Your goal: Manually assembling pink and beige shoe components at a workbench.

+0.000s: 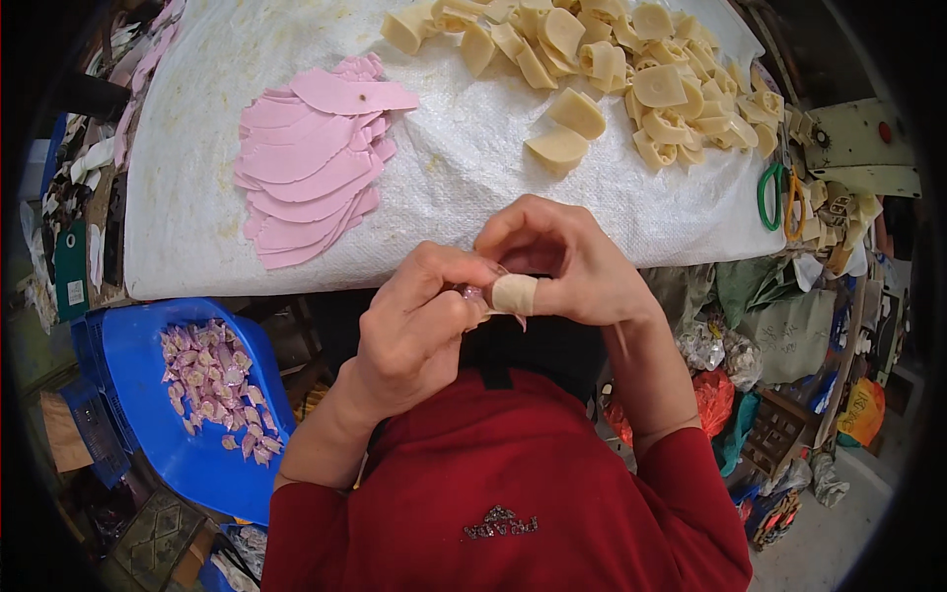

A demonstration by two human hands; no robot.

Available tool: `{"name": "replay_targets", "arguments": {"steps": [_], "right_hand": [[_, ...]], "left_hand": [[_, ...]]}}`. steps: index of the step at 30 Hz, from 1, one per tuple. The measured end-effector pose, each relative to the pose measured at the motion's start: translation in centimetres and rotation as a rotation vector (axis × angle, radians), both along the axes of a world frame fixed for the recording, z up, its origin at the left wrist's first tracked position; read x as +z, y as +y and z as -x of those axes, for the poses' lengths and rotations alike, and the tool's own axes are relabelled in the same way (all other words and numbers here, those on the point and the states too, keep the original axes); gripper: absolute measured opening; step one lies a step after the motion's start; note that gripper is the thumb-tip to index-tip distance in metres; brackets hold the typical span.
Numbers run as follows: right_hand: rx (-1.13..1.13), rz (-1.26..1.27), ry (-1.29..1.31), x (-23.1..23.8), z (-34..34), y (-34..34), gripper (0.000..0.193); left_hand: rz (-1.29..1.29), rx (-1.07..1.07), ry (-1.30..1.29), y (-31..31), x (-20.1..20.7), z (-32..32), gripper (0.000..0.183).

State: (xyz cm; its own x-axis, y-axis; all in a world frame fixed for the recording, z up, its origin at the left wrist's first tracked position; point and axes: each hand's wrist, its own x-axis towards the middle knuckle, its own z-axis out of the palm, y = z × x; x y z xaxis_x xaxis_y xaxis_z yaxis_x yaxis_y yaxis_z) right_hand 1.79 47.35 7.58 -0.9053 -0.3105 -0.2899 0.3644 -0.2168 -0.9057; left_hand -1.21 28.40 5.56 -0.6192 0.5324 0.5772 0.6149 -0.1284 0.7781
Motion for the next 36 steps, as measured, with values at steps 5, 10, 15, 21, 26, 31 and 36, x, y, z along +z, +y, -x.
{"name": "replay_targets", "arguments": {"steps": [5, 10, 15, 21, 26, 31, 36], "right_hand": [[-0.108, -0.149, 0.147, -1.4, -0.1, -1.2, 0.040], [-0.337, -0.145, 0.491, -2.8, -0.7, -1.7, 0.035], [-0.260, -0.348, 0.605, -2.3, -0.4, -1.9, 0.013], [-0.293, -0.205, 0.498, -2.2, -0.3, -2.1, 0.012], [-0.283, -0.421, 0.635, -1.9, -0.4, -2.1, 0.015], [-0.265, -0.453, 0.728, -1.8, -0.9, -1.9, 0.019], [-0.273, -0.068, 0.308, -1.1, -0.4, -0.8, 0.044]], "left_hand": [[0.052, 0.142, -0.236, -0.2, 0.2, -0.5, 0.015], [-0.178, 0.169, -0.595, 0.2, 0.3, -0.6, 0.012], [-0.241, 0.089, -0.750, 0.7, 0.1, -0.7, 0.013], [-0.213, 0.097, -0.768, 0.6, 0.3, -0.3, 0.011], [-0.057, 0.123, -0.670, 0.5, 0.3, -0.7, 0.011], [0.078, 0.297, -0.250, 0.0, 1.0, -0.2, 0.012], [0.060, 0.313, 0.155, -0.4, 0.1, 0.7, 0.020]]}}
